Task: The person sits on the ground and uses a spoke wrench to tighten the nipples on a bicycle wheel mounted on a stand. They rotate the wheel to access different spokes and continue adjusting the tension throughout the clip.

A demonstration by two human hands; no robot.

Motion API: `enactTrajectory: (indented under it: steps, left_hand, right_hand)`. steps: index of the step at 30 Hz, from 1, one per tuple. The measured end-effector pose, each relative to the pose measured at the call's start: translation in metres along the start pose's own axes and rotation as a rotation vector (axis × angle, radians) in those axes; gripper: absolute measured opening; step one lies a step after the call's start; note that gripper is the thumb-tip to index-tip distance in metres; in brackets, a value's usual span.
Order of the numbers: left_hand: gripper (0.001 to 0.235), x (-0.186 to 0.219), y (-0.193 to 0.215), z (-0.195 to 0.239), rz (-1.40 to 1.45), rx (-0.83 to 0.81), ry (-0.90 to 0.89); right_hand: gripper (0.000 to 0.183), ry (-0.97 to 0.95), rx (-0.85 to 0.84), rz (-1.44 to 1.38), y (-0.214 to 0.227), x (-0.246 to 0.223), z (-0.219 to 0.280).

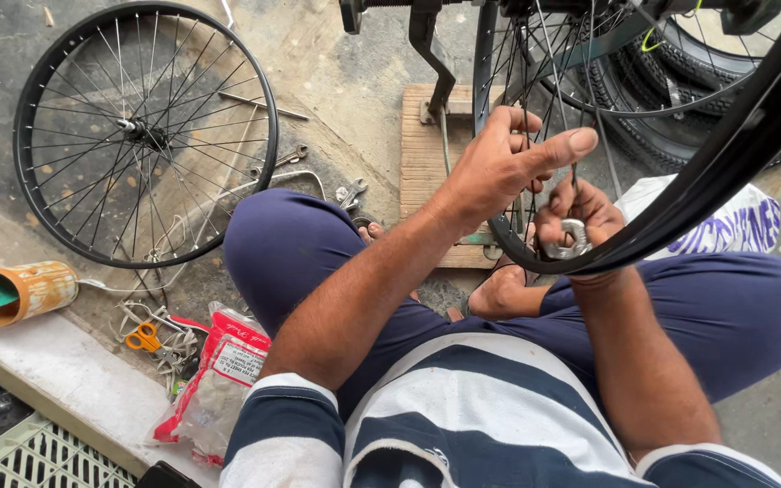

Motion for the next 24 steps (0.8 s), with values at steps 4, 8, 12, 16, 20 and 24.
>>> enactTrajectory:
  steps: [4,8,12,16,20,24]
  left_hand:
    - [0.106,-0.020,0.017,0.000,-0.104,-0.090,0.052]
    - [0.099,-0.037,0.036,-0.010,-0.405,-0.097,-0.014]
    - [0.088,-0.049,0.042,-0.013,-0.418,-0.091,-0.050]
    - [0.059,-0.077,0.042,-0.015,-0.171,-0.070,0.129]
    - [0.035,-0.080,0.047,-0.013,-0.327,0.010,0.011]
    - [0.023,-0.075,0.045,-0.011,-0.469,-0.006,-0.102]
  right_hand:
    - [0.034,-0.152,0.305,0.599,0.014,-0.005,0.004]
    - [0.035,-0.301,0.773,1.637,0.033,-0.008,-0.004]
    - [0.030,-0.394,0.517,1.352,0.050,-0.006,-0.015]
    - [0.030,-0.393,0.370,0.974,0.062,-0.008,-0.018]
    - [0.027,-0.197,0.677,1.218,0.057,-0.017,-0.017]
    - [0.032,-0.377,0.661,1.297,0.047,-0.012,-0.020]
Point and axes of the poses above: each hand's wrist, its own z-axis away from the middle knuckle, its own y-axis out of the back of the hand, x = y × z, the point moved 7 cm from there along -z, towards the middle knuckle, and after that the axes turned 7 degrees about -y, right-handed, at the moved point
